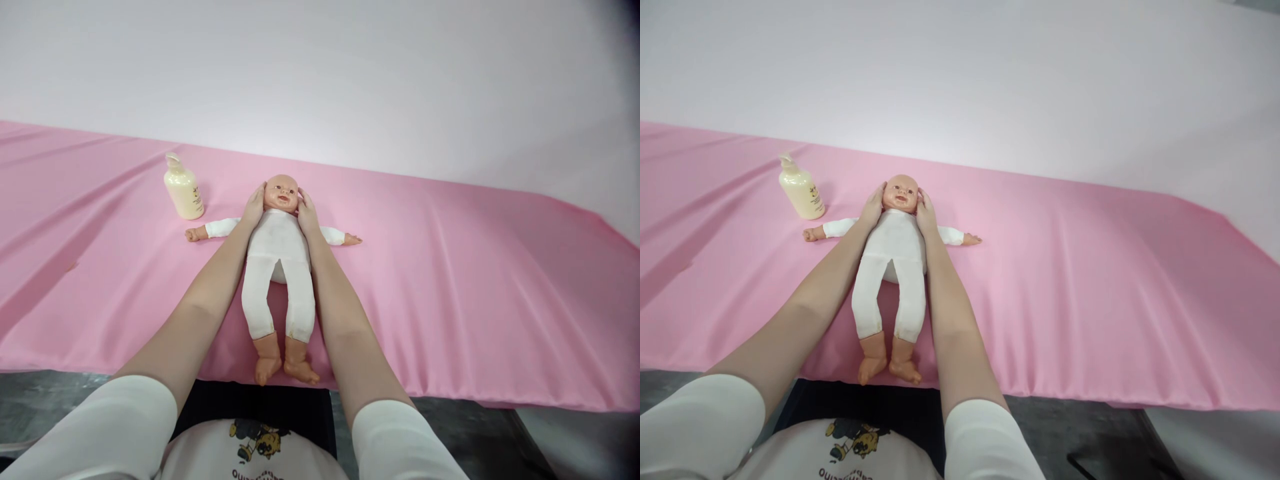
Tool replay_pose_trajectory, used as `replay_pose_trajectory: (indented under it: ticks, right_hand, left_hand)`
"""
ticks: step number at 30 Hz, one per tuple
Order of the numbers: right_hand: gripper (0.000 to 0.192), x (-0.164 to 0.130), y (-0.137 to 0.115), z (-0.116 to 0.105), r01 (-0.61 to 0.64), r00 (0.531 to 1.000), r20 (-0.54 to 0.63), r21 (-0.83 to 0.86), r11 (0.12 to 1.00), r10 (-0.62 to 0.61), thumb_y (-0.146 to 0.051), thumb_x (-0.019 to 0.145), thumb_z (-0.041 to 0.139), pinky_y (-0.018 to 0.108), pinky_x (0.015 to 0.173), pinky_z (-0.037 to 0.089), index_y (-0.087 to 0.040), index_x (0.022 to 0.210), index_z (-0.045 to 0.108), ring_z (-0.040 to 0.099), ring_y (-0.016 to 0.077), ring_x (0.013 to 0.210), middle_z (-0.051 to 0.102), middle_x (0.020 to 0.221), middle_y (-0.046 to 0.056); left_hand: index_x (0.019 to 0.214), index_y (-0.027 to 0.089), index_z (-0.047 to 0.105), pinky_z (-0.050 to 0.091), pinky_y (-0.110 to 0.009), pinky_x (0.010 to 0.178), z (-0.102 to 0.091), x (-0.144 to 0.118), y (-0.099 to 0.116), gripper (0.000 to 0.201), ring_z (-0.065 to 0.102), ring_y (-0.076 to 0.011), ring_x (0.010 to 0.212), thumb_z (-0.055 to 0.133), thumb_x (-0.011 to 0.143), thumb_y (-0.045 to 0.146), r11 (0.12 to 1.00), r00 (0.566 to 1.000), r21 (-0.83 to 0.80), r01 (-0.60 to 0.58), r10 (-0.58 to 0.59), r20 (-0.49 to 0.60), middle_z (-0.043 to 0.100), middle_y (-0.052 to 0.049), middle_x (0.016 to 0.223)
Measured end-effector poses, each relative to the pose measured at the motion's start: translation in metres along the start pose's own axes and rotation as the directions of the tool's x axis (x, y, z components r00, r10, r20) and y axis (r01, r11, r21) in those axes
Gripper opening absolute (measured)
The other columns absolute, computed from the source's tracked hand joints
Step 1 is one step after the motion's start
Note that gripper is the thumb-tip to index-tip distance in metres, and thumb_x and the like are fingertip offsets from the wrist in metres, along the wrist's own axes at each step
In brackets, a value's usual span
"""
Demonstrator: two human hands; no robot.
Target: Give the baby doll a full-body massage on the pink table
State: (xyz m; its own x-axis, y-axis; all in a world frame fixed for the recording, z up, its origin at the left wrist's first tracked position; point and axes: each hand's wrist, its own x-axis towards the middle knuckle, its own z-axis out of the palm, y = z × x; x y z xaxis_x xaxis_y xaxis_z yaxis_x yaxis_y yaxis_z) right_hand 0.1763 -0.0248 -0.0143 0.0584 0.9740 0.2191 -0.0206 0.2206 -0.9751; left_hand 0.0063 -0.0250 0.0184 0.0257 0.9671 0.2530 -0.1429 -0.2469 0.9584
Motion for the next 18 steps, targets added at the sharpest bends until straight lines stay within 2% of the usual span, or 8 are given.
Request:
replay_pose_trajectory:
  ticks: [2,6,9,11,13,18]
  right_hand:
    - [0.07,-0.002,-0.003,0.002,-0.008,0.999,-0.031,0.023,1.0,0.009,-0.064,0.093,0.045,0.047,0.116,0.05,-0.025,0.152,0.039,0.06,0.0222,0.135,0.059,0.149,0.008]
    - [0.073,-0.009,-0.012,0.003,-0.015,0.999,-0.03,-0.019,1.0,0.015,-0.066,0.092,0.049,0.046,0.118,0.047,-0.025,0.152,0.038,0.055,0.0241,0.141,0.053,0.155,0.008]
    - [0.093,-0.014,-0.016,0.002,0.009,1.0,-0.006,-0.05,0.999,-0.009,-0.068,0.081,0.067,0.043,0.12,0.046,-0.023,0.155,0.033,0.053,0.0271,0.142,0.047,0.158,0.012]
    - [0.104,-0.015,-0.017,0.001,0.007,1.0,0.001,-0.067,0.998,-0.007,-0.069,0.074,0.074,0.044,0.121,0.045,-0.022,0.157,0.031,0.053,0.029,0.142,0.045,0.16,0.014]
    - [0.105,-0.014,-0.016,0.002,-0.001,1.0,0.002,-0.068,0.998,0.001,-0.07,0.074,0.073,0.046,0.121,0.044,-0.024,0.158,0.031,0.053,0.0291,0.142,0.044,0.16,0.013]
    - [0.088,-0.012,-0.013,0.002,0.022,1.0,0.008,-0.046,0.999,-0.022,-0.073,0.082,0.061,0.047,0.123,0.042,-0.031,0.155,0.035,0.052,0.0238,0.143,0.05,0.157,0.006]
  left_hand:
    - [0.13,0.012,0.063,0.035,-0.038,0.125,-0.003,0.002,-0.003,0.047,0.054,-0.0243,0.141,0.045,0.102,0.046,0.999,0.999,0.038,-0.033,0.034,-0.03,0.061,-0.014,0.146]
    - [0.143,0.014,0.053,0.032,-0.037,0.126,-0.005,0.005,-0.009,0.057,0.044,-0.024,0.149,0.049,0.099,0.05,0.995,1.0,0.097,-0.016,0.014,0.02,0.05,-0.013,0.157]
    - [0.155,0.015,0.038,0.027,-0.037,0.128,-0.006,0.005,-0.011,0.087,0.033,-0.0267,0.155,0.071,0.084,0.051,0.979,0.997,0.205,-0.007,-0.008,0.075,0.034,-0.014,0.166]
    - [0.159,0.016,0.031,0.024,-0.038,0.129,-0.006,0.005,-0.011,0.1,0.028,-0.0281,0.157,0.077,0.077,0.051,0.967,0.995,0.255,-0.016,-0.011,0.103,0.029,-0.014,0.169]
    - [0.16,0.017,0.029,0.022,-0.037,0.13,-0.007,0.004,-0.01,0.099,0.025,-0.0279,0.158,0.074,0.08,0.054,0.963,0.994,0.27,-0.011,-0.018,0.106,0.027,-0.014,0.169]
    - [0.16,0.02,0.029,0.018,-0.038,0.131,-0.007,0.004,-0.008,0.091,0.021,-0.0276,0.16,0.064,0.087,0.061,0.954,0.994,0.298,0.0,-0.032,0.1,0.026,-0.011,0.17]
